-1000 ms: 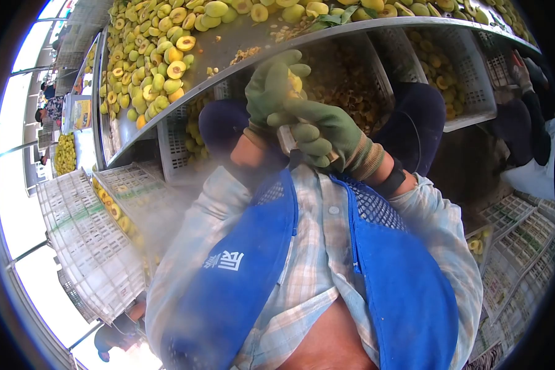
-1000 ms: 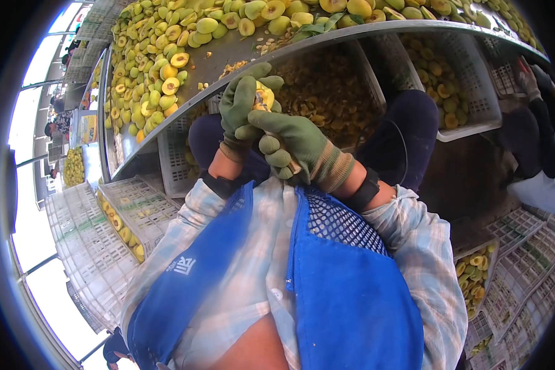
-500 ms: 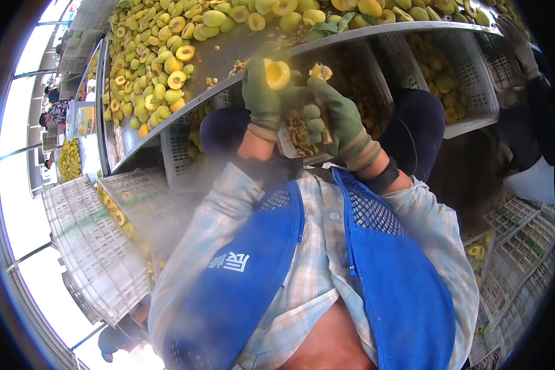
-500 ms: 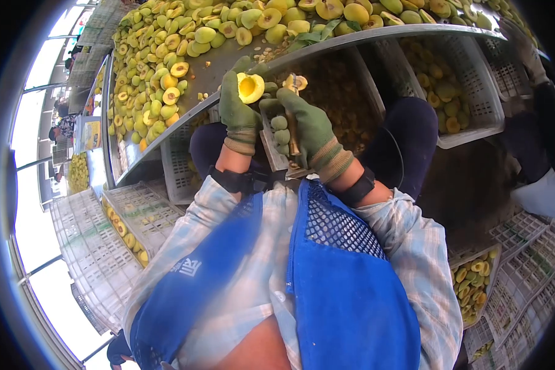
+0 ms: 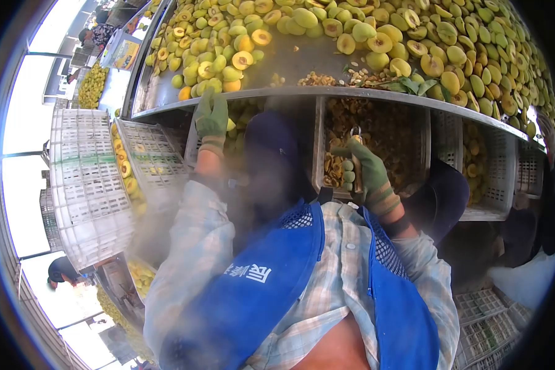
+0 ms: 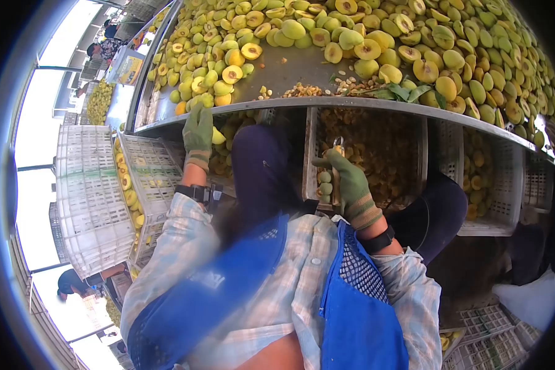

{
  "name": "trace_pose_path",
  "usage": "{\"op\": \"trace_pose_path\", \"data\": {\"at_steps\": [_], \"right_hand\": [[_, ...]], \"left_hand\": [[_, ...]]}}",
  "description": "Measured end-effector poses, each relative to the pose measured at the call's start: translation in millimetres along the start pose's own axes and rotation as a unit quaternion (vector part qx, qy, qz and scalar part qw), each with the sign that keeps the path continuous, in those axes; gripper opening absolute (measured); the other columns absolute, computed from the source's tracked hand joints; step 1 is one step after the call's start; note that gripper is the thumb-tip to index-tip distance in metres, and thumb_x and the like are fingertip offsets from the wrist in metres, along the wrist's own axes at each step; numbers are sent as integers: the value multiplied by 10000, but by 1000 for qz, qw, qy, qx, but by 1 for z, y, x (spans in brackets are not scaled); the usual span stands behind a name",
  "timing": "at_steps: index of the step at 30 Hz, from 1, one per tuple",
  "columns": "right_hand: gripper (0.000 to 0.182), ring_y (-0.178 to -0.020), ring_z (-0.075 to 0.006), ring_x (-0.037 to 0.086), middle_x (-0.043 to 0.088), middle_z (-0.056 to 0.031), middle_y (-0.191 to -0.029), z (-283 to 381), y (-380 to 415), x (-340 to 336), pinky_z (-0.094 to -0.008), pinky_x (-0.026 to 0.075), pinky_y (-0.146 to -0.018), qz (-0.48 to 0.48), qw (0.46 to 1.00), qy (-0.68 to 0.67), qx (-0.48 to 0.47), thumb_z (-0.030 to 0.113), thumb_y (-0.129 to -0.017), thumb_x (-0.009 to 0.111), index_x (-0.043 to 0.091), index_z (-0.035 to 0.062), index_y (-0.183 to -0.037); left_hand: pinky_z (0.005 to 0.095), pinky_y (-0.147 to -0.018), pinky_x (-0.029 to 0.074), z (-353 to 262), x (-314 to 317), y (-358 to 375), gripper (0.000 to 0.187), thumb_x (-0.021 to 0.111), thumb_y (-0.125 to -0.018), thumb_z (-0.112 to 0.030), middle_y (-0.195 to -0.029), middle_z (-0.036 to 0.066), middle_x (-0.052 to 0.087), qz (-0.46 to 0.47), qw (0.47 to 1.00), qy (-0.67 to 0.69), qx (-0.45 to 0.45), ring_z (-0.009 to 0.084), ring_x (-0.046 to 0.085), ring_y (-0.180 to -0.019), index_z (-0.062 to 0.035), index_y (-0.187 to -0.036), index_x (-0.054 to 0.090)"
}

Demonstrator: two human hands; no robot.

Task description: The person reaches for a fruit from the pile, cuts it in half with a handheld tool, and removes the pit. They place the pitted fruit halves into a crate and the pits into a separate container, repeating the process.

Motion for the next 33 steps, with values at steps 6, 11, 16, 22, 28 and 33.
{"op": "trace_pose_path", "data": {"at_steps": [6,11,16,22,28,33], "right_hand": [[551,-491,-126,525,541,1,-641,-2,-2,0,-250,437,-447,-32,999,-7,11,452,-980,533,550,-55,-1196],[558,-480,-88,521,555,19,-632,4,3,-8,-221,447,-428,-63,998,17,-15,461,-1005,484,565,-57,-1198],[533,-456,-99,521,571,-12,-629,15,14,11,-226,429,-417,-74,991,106,-44,448,-999,508,579,-50,-1176],[410,-442,-119,551,584,-34,-632,38,28,63,-240,419,-387,-13,965,235,-118,387,-955,605,552,4,-1091],[432,-467,-91,562,600,-26,-676,42,68,84,-228,472,-416,-5,960,248,-132,414,-946,606,525,12,-1082],[398,-464,-91,553,592,-24,-673,40,81,70,-229,450,-402,-10,956,235,-177,391,-952,605,526,15,-1054]], "left_hand": [[420,-968,465,-4,83,-89,500,665,-861,-338,-1223,201,637,59,975,-149,152,360,600,-1126,-72,-1278,594],[454,-971,462,10,141,-124,664,681,-773,-499,-1240,188,635,252,880,-398,51,366,597,-1142,-90,-1286,586],[336,-799,539,16,145,-98,524,666,-848,-351,-1107,140,689,303,952,-5,-39,224,661,-972,-57,-1275,590],[311,-732,567,-104,127,29,508,580,-954,-319,-1216,211,616,362,718,562,-193,257,664,-885,-62,-1383,486],[421,-811,563,-201,119,112,530,419,-1014,-410,-1228,224,595,363,572,688,-260,335,648,-941,-71,-1420,454],[463,-894,536,-234,118,140,595,453,-977,-395,-1241,222,586,384,593,682,-191,375,632,-1007,14,-1409,436]]}}
Point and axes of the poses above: each hand's wrist, its own y-axis away from the middle knuckle, its own x-axis out of the palm, z = x × y, the point moved 10 cm from there along -y, towards the middle knuckle
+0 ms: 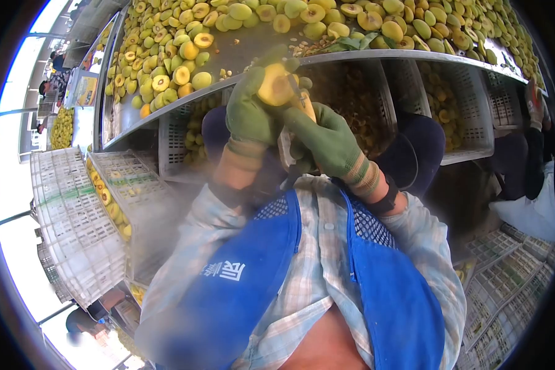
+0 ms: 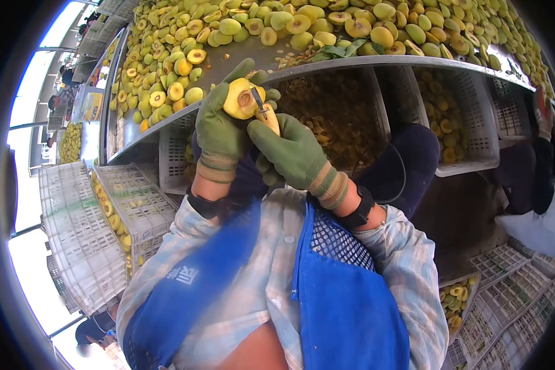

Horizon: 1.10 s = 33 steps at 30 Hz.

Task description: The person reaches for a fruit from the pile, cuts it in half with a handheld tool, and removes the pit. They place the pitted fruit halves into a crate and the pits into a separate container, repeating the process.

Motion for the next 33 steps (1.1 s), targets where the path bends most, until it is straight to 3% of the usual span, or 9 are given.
{"op": "trace_pose_path", "data": {"at_steps": [9,15,19,24,27,30,33], "right_hand": [[362,-497,-90,555,587,-21,-690,2,15,-7,-243,450,-413,-42,998,9,-34,358,-958,591,536,8,-1035],[324,-536,-103,582,607,-41,-718,8,17,4,-259,475,-438,-20,997,69,-24,308,-946,578,541,-3,-1026],[344,-564,-123,611,635,-62,-741,0,10,3,-275,494,-475,0,994,104,-25,310,-942,574,551,-20,-1037],[376,-620,-147,634,660,-87,-766,3,11,4,-308,518,-554,-8,985,164,-43,321,-943,572,560,-37,-1058],[384,-655,-158,644,662,-94,-767,-7,8,7,-322,524,-594,3,987,146,-61,319,-941,579,560,-40,-1074],[388,-667,-162,645,661,-92,-769,-2,7,6,-325,525,-610,9,982,166,-94,317,-940,584,557,-33,-1105],[379,-621,-112,626,633,-43,-782,10,9,3,-269,522,-547,22,960,231,-159,301,-958,573,539,-3,-1181]], "left_hand": [[430,-841,560,0,18,10,567,454,-983,-386,-1236,214,588,4,992,-117,53,347,635,-1006,35,-1363,466],[380,-768,574,2,-3,10,547,371,-1029,-453,-1124,176,627,-73,979,-185,36,299,651,-926,12,-1279,514],[374,-732,575,-1,-4,12,540,379,-1029,-435,-1109,188,632,-63,968,-236,63,304,655,-901,25,-1279,510],[367,-683,574,-2,-6,15,539,388,-1028,-425,-1088,217,642,-69,963,-259,33,303,662,-846,44,-1252,527],[367,-664,573,-8,2,17,532,394,-1026,-418,-1096,233,645,-25,927,-366,84,297,665,-820,50,-1224,552],[377,-669,580,0,-9,13,510,414,-1021,-394,-1119,229,646,-110,967,-229,12,294,673,-864,61,-1189,571],[383,-693,589,-2,3,11,487,437,-1013,-369,-1123,216,650,-22,944,-327,46,298,677,-916,71,-1168,577]]}}
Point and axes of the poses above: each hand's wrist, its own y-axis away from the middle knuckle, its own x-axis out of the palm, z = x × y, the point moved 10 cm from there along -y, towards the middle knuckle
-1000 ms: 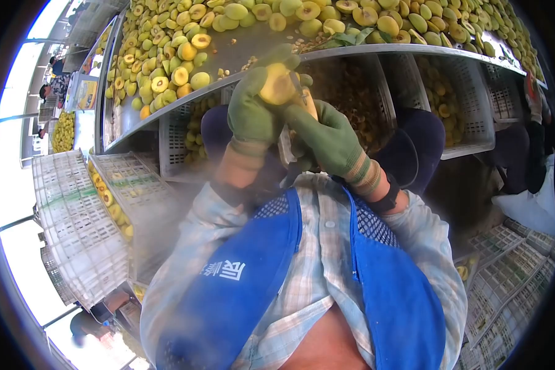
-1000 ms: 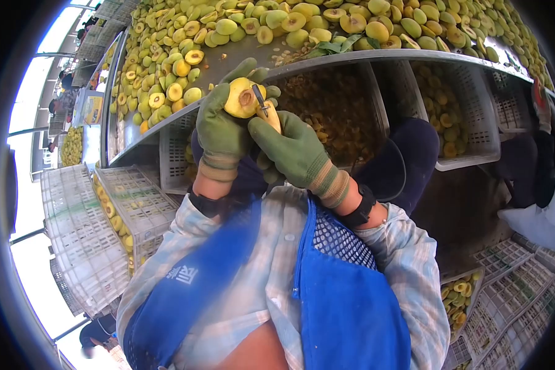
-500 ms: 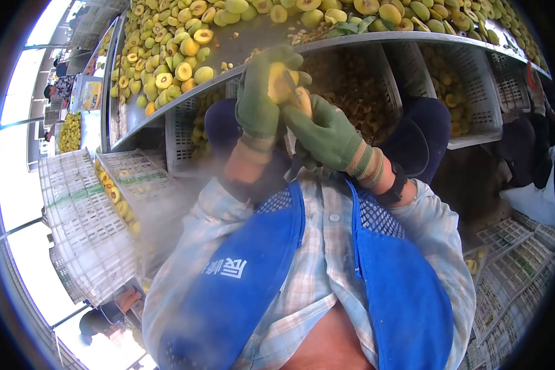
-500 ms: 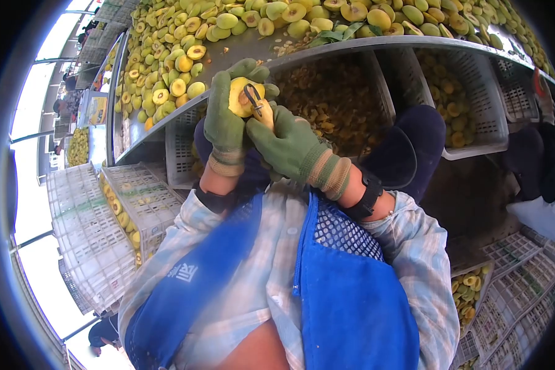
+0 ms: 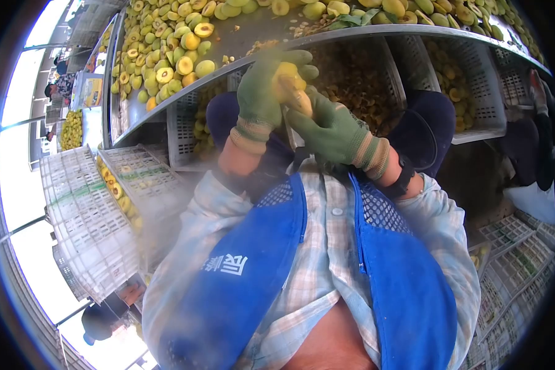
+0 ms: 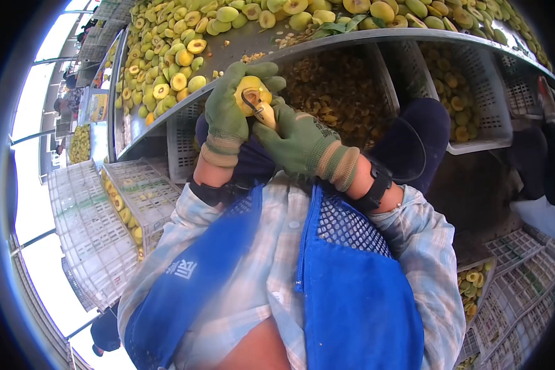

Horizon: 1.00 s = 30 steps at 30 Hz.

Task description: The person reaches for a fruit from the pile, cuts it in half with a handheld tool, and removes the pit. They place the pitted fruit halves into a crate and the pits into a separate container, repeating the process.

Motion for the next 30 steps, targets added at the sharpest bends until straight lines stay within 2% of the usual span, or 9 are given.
{"op": "trace_pose_path", "data": {"at_steps": [3,7,12,19,21,24,26,29,30], "right_hand": [[380,-625,-119,619,631,-33,-762,-2,5,1,-274,519,-563,23,999,-24,44,321,-953,574,541,-7,-1144],[373,-589,-116,600,625,-29,-733,-12,14,9,-261,495,-525,72,978,-86,174,351,-949,574,551,3,-1081],[353,-460,-102,553,602,-25,-645,-33,15,17,-235,425,-395,92,956,-205,187,360,-949,579,574,11,-998],[371,-406,-83,511,574,10,-591,-38,17,17,-204,363,-333,134,915,-325,198,363,-974,555,619,1,-1027],[390,-386,-56,438,508,49,-564,-31,20,24,-195,328,-328,172,848,-460,200,359,-998,515,619,-10,-1062],[421,-377,-29,330,404,90,-548,-21,22,30,-186,281,-326,222,723,-632,170,358,-1025,464,614,-29,-1093],[441,-383,-21,254,316,102,-559,-11,20,30,-191,263,-333,279,604,-736,126,353,-1040,432,606,-46,-1110],[434,-390,-33,326,398,86,-566,6,22,15,-198,298,-343,305,551,-775,59,357,-1037,435,609,-32,-1119],[429,-398,-45,360,430,75,-574,-8,17,10,-203,318,-351,245,600,-757,82,365,-1030,450,612,-22,-1117]], "left_hand": [[386,-717,594,12,1,1,494,454,-1005,-374,-1141,210,646,-2,992,56,-112,298,672,-969,80,-1157,577],[364,-678,591,21,-4,2,546,488,-982,-436,-1072,208,669,-61,992,66,-91,275,688,-847,72,-1154,589],[337,-613,583,24,0,4,613,520,-956,-514,-966,195,691,-59,991,66,-97,248,678,-678,60,-1157,604],[309,-618,580,25,15,1,574,556,-956,-503,-981,173,683,-72,988,44,-131,230,689,-729,24,-1180,607],[301,-644,582,31,22,3,532,561,-967,-468,-1028,169,672,-51,987,68,-134,226,693,-774,6,-1207,597],[324,-565,561,38,31,-5,287,586,-935,-239,-927,126,653,-80,979,154,-110,200,660,-709,9,-1078,611],[316,-585,562,24,37,-14,273,611,-923,-232,-952,104,652,-58,996,-20,68,195,666,-747,-10,-1081,609],[310,-624,564,44,26,-31,262,635,-906,-215,-1000,85,649,-74,988,8,133,199,677,-805,-28,-1087,603],[309,-642,567,51,20,-37,307,625,-914,-256,-1024,90,648,-82,990,61,96,211,678,-831,-31,-1119,586]]}}
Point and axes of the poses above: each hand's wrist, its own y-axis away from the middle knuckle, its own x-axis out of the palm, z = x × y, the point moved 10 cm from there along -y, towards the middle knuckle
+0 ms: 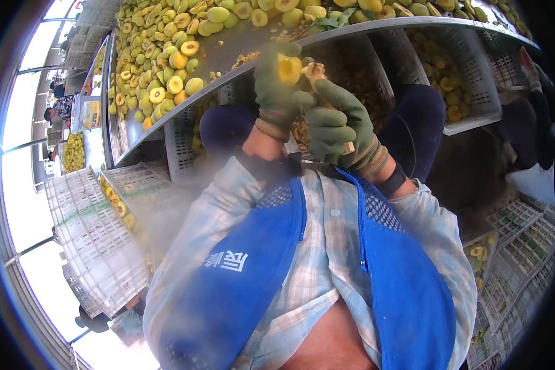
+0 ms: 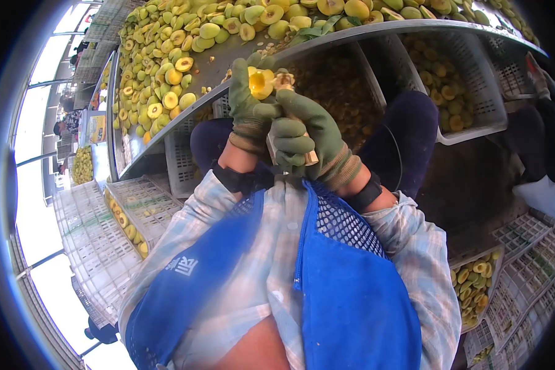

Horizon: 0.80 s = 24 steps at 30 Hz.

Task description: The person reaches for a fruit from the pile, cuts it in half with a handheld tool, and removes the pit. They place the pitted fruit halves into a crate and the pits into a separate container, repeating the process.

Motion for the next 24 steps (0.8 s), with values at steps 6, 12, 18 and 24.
{"op": "trace_pose_path", "data": {"at_steps": [6,12,18,24], "right_hand": [[406,-446,-118,514,561,2,-623,42,28,-68,-246,455,-419,-369,868,324,-73,394,-978,549,612,7,-1081],[462,-445,-109,533,563,3,-613,48,28,-98,-235,469,-411,-378,895,228,-65,380,-994,525,576,-65,-1105],[526,-470,-125,531,548,-3,-632,33,11,-114,-255,465,-432,-395,886,240,-20,421,-992,512,531,-75,-1165],[585,-481,-139,531,548,-4,-652,37,10,-124,-268,456,-437,-425,862,277,-18,446,-988,507,526,-93,-1211]], "left_hand": [[320,-653,578,2,-60,-13,529,596,-944,-480,-1064,131,668,-58,989,78,-115,280,691,-841,-32,-1224,562],[293,-700,547,-79,-209,-4,433,589,-949,-414,-1032,149,696,-184,956,-228,-18,256,694,-848,-23,-1119,665],[394,-838,503,-99,-288,-36,360,613,-895,-372,-1015,158,700,-120,715,-688,-29,326,663,-916,-78,-1085,699],[394,-908,480,-8,-294,-114,538,628,-803,-507,-1111,176,681,31,607,-767,-206,320,637,-1059,-77,-1122,681]]}}
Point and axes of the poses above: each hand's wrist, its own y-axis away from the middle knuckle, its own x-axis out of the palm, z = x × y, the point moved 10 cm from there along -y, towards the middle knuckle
